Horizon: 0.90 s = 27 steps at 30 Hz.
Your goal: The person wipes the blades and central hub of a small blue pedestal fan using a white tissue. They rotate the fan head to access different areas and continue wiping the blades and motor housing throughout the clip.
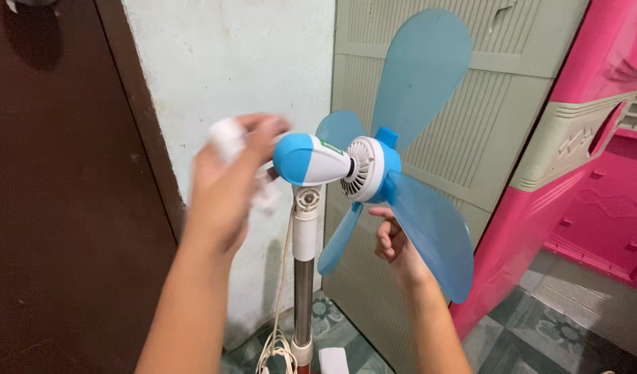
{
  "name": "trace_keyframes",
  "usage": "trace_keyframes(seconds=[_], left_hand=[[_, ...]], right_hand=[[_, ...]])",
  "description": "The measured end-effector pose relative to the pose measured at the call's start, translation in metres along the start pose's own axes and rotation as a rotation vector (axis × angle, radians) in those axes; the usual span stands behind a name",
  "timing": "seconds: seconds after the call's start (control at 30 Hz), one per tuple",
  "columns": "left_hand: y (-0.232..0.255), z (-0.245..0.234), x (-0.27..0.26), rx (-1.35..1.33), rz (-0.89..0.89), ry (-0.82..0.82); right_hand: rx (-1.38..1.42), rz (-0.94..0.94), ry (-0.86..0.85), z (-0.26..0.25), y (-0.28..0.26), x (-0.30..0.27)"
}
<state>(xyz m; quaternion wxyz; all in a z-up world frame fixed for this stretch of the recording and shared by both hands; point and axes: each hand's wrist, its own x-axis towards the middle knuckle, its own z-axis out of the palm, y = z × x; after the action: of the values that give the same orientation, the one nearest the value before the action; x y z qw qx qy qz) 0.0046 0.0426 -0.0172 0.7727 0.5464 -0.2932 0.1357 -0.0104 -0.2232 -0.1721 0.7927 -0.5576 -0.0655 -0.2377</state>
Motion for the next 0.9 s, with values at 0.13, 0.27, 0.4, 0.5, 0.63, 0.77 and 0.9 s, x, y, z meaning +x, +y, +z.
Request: trace_keyframes(seconds=[0.13, 0.27, 0.4, 0.5, 0.63, 0.77, 0.9], left_hand=[[-0.030, -0.026, -0.048, -0.255, 0.007, 0.210], [-0.073, -0.030, -0.095, -0.057, 0.009, 0.303], [-0.105, -0.015, -0.117, 0.150, 0.134, 0.219], [-0.114, -0.005, -0.129, 0.049, 0.128, -0.006], [-0.115, 0.003, -0.136, 0.019, 0.156, -0.099], [-0.117, 0.013, -0.133, -0.039, 0.233, -0.087], [-0.118, 0.025, -0.131, 0.257, 0.264, 0.107]], right_hand=[[0.184, -0.119, 0.048, -0.005, 0.030, 0.002], [0.217, -0.203, 0.010, -0.002, 0.040, -0.013], [-0.060, -0.184, -0.142, 0.023, 0.019, -0.046], [-0.145, -0.259, -0.301, 0.052, -0.002, -0.074], [-0.191, -0.265, -0.441, 0.068, -0.022, -0.089], [-0.525, -0.296, -0.367, 0.056, -0.014, -0.089], [-0.490, -0.406, -0.178, 0.028, -0.003, -0.078]])
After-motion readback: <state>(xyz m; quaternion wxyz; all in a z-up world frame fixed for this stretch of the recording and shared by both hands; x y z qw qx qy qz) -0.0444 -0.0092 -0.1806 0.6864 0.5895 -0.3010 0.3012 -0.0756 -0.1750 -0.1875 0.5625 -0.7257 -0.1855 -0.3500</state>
